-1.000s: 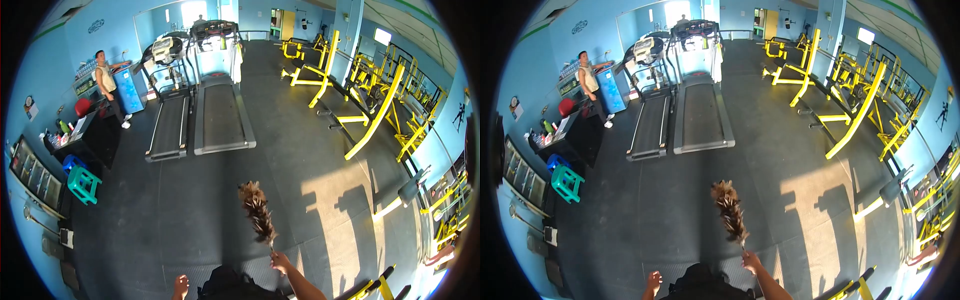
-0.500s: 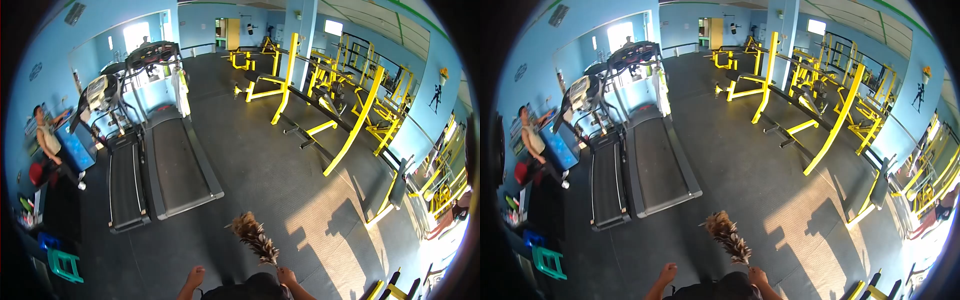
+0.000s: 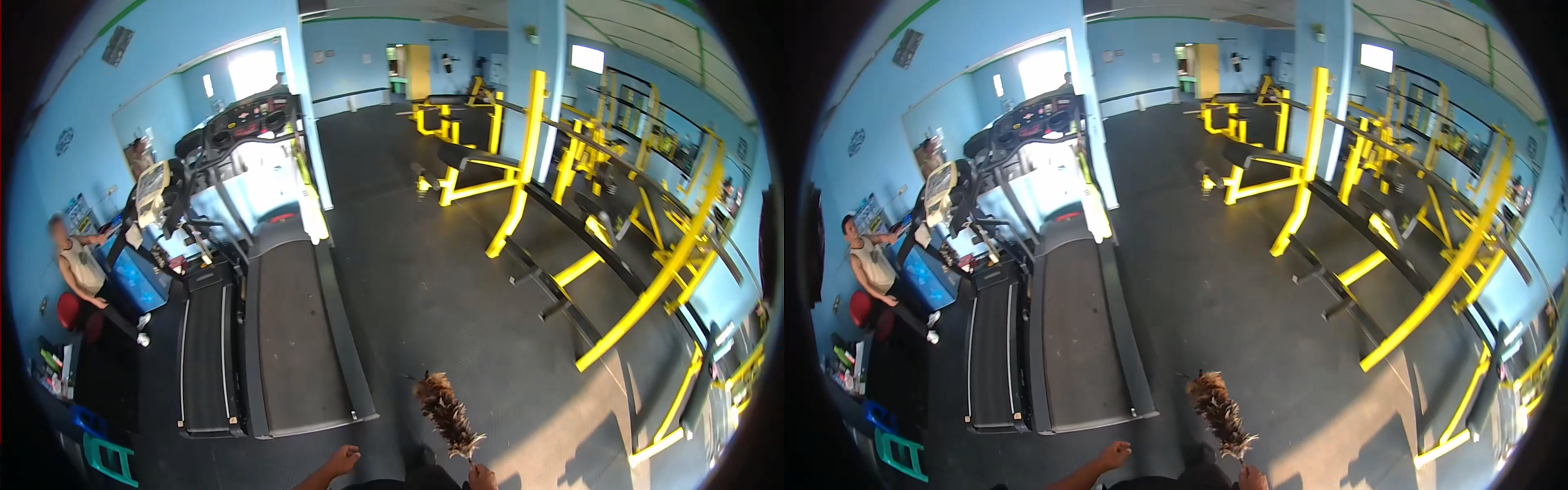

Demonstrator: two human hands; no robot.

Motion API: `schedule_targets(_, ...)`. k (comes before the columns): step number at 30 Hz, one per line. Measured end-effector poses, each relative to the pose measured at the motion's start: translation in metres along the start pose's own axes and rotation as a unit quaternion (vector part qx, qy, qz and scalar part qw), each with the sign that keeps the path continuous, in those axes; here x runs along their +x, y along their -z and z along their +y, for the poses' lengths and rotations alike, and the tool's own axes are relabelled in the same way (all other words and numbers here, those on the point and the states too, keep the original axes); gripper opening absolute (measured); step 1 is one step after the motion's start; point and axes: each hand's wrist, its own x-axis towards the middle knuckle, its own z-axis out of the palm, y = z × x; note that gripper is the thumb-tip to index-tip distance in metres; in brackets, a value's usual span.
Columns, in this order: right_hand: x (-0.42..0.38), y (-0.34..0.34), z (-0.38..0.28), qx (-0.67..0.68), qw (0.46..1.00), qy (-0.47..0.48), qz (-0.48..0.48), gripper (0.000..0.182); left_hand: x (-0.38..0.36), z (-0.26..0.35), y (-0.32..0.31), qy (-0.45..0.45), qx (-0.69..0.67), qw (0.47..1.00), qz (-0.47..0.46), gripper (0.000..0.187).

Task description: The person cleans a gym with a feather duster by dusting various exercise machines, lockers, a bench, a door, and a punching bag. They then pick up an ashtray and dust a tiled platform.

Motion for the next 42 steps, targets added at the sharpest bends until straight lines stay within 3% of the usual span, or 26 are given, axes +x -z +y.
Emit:
schedule_targets(2,0.092,0.093,-0.015,0.201,0.966,-0.139,-0.08,0.036,0.019,0.02,0.008,0.025,-0.027,0.999,0.013,0.04)
schedule_targets(3,0.142,0.174,-0.037,0.233,0.953,-0.172,-0.092,0.032,0.034,0.036,0.013,0.032,-0.06,0.997,0.041,0.04)
schedule_targets(7,0.308,0.254,-0.059,0.252,0.956,-0.14,-0.046,0.033,0.088,0.137,0.048,0.074,-0.176,0.976,0.106,0.041)
schedule_targets(9,0.386,0.283,-0.071,0.19,0.963,-0.177,-0.07,0.033,0.146,0.139,0.058,0.052,-0.192,0.971,0.132,0.041)
schedule_targets(10,0.423,0.28,-0.068,0.185,0.965,-0.171,-0.07,0.033,0.176,0.139,0.062,0.026,-0.201,0.967,0.153,0.041)
schedule_targets(12,0.505,0.277,-0.065,0.147,0.968,-0.154,-0.133,0.036,0.238,0.147,0.074,0.054,-0.223,0.96,0.16,0.042)
schedule_targets(16,0.615,0.237,-0.039,0.158,0.957,-0.182,-0.162,0.04,0.363,0.181,0.109,0.144,-0.257,0.945,0.145,0.043)
schedule_targets(18,0.66,0.171,0.004,0.059,0.998,0.019,-0.031,0.032,0.431,0.211,0.133,0.173,-0.272,0.936,0.139,0.043)
schedule_targets(20,0.702,0.108,0.054,0.022,0.999,-0.021,-0.039,0.031,0.497,0.244,0.162,0.178,-0.211,0.952,0.132,0.045)
schedule_targets(21,0.717,0.096,0.07,-0.017,0.997,-0.053,-0.049,0.031,0.541,0.255,0.179,0.133,-0.141,0.977,0.088,0.044)
schedule_targets(22,0.737,0.123,0.074,0.013,0.978,-0.1,-0.181,0.035,0.578,0.267,0.196,0.087,-0.07,0.993,0.043,0.044)
schedule_targets(23,0.763,0.152,0.07,0.043,0.94,-0.141,-0.307,0.039,0.597,0.302,0.213,0.097,-0.066,0.992,0.052,0.043)
schedule_targets(24,0.79,0.169,0.063,0.051,0.939,-0.143,-0.309,0.039,0.613,0.366,0.234,0.105,-0.063,0.99,0.064,0.042)
schedule_targets(25,0.825,0.181,0.057,0.099,0.928,-0.164,-0.32,0.038,0.647,0.39,0.248,0.104,-0.057,0.991,0.065,0.042)
schedule_targets(27,0.901,0.2,0.048,0.192,0.898,-0.202,-0.339,0.036,0.721,0.421,0.273,0.052,-0.108,0.985,0.122,0.04)
schedule_targets(30,1.05,0.244,0.045,0.32,0.845,-0.242,-0.353,0.032,0.838,0.436,0.314,0.0,-0.069,0.986,0.155,0.041)
schedule_targets(32,1.158,0.288,0.052,0.391,0.805,-0.262,-0.361,0.03,0.888,0.448,0.328,0.075,-0.16,0.969,0.171,0.037)
schedule_targets(33,1.213,0.311,0.052,0.426,0.782,-0.269,-0.365,0.029,0.921,0.432,0.335,0.101,-0.132,0.976,0.144,0.035)
schedule_targets(34,1.258,0.327,0.046,0.464,0.754,-0.278,-0.372,0.028,0.943,0.415,0.344,0.13,-0.1,0.98,0.116,0.032)
schedule_targets(36,1.327,0.344,0.022,0.541,0.681,-0.3,-0.392,0.026,0.954,0.413,0.372,0.199,-0.143,0.97,0.003,0.007)
schedule_targets(38,1.38,0.364,-0.004,0.602,0.598,-0.328,-0.415,0.023,0.974,0.418,0.411,0.213,-0.153,0.965,0.003,0.007)
schedule_targets(41,1.48,0.324,-0.029,0.665,0.481,-0.372,-0.433,0.02,1.008,0.447,0.436,0.22,-0.213,0.952,-0.011,0.007)
schedule_targets(42,1.488,0.404,-0.042,0.683,0.444,-0.385,-0.434,0.019,1.028,0.455,0.44,0.217,-0.235,0.947,-0.016,0.007)
